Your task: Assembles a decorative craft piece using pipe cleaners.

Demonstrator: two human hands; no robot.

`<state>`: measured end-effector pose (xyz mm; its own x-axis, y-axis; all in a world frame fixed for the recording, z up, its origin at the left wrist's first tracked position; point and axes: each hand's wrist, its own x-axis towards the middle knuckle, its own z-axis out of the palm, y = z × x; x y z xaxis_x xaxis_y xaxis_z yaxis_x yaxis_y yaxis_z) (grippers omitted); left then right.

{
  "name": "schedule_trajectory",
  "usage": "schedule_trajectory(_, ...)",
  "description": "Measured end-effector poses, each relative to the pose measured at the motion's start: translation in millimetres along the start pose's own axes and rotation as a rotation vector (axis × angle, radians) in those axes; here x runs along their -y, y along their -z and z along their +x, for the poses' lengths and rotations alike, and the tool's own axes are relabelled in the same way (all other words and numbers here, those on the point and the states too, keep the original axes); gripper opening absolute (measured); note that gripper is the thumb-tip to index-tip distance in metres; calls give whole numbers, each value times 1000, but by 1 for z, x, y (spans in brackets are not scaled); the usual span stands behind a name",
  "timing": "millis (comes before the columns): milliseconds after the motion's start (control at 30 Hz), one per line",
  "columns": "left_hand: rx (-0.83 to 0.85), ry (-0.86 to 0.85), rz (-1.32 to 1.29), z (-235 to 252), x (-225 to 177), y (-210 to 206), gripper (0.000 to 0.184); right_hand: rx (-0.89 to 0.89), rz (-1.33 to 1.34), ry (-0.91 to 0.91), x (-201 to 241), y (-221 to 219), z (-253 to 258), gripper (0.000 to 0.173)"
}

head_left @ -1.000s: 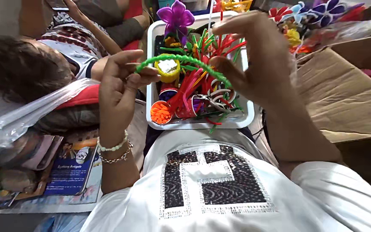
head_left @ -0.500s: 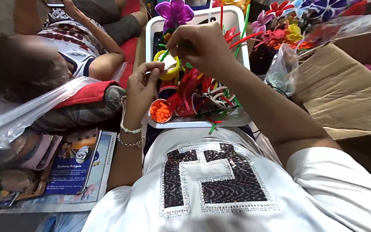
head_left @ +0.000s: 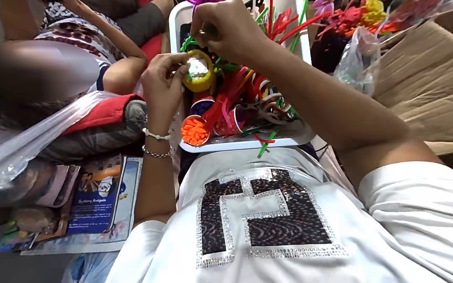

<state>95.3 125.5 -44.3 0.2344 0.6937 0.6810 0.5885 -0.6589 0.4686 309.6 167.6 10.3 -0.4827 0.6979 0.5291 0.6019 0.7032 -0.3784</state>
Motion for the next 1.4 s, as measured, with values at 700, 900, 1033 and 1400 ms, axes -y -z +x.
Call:
schedule_trajectory(700, 143, 247, -345, 4, 10, 8, 33, 69, -74, -69, 21, -14, -36, 21)
schedule_trajectory(900, 146, 320, -523, -3, 9, 7, 31, 15, -21, -101, 25, -15, -37, 23)
schedule_trajectory(1033, 120, 393, -593, -3, 7, 4, 28, 5, -25, -108, 30, -15, -37, 22)
schedule_trajectory(1400, 51, 424, -751, -14, -7, -1, 33, -66, 19, -132, 30, -19, -40, 14)
